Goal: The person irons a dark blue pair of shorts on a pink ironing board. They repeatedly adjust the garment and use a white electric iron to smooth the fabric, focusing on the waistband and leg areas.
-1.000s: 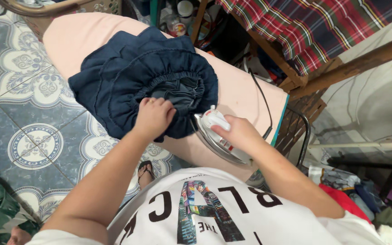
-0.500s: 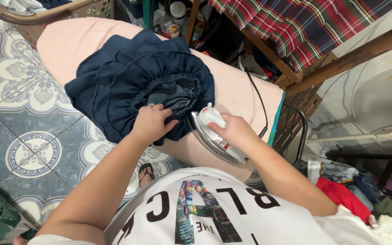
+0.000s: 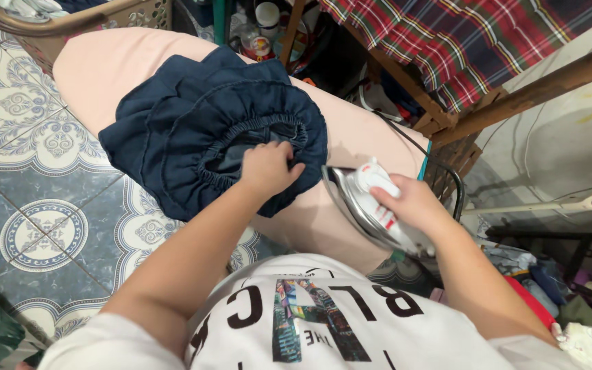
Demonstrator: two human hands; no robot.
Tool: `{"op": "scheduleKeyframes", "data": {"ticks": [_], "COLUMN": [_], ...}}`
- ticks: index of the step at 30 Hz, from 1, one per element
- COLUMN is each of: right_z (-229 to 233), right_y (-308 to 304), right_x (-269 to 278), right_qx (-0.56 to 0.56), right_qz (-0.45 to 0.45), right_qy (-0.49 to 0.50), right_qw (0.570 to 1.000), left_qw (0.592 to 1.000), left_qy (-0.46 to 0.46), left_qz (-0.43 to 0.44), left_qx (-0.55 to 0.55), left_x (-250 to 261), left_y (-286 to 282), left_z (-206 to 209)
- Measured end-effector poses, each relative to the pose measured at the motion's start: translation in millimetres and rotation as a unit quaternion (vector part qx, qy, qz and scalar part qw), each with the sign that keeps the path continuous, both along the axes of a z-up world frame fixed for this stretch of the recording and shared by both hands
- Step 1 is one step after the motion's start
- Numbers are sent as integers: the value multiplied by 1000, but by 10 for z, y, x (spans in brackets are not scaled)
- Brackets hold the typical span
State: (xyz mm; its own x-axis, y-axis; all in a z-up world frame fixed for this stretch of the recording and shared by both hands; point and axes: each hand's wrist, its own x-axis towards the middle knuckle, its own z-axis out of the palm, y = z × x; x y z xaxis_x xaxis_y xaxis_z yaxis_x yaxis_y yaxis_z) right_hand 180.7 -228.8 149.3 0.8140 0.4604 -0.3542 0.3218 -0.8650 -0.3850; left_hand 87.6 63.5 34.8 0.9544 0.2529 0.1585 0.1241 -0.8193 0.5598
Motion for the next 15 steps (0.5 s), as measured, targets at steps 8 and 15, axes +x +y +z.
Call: {"op": "scheduleKeyframes", "data": {"ticks": [8,15], "right_z": [-34,-128], "right_y": [458,857], "right_x": [56,-5], "right_qx": [-39,4], "right_qz": [35,75], "right_qy": [8,15], "right_qw": [999,997], "left_qw": [997,996], "left_qy": [-17,-35], "left_qz": [24,13], "left_qx": [-74,-82], "left_x": [17,-85], "left_y": [72,99], "left_z": [-414,-478]}}
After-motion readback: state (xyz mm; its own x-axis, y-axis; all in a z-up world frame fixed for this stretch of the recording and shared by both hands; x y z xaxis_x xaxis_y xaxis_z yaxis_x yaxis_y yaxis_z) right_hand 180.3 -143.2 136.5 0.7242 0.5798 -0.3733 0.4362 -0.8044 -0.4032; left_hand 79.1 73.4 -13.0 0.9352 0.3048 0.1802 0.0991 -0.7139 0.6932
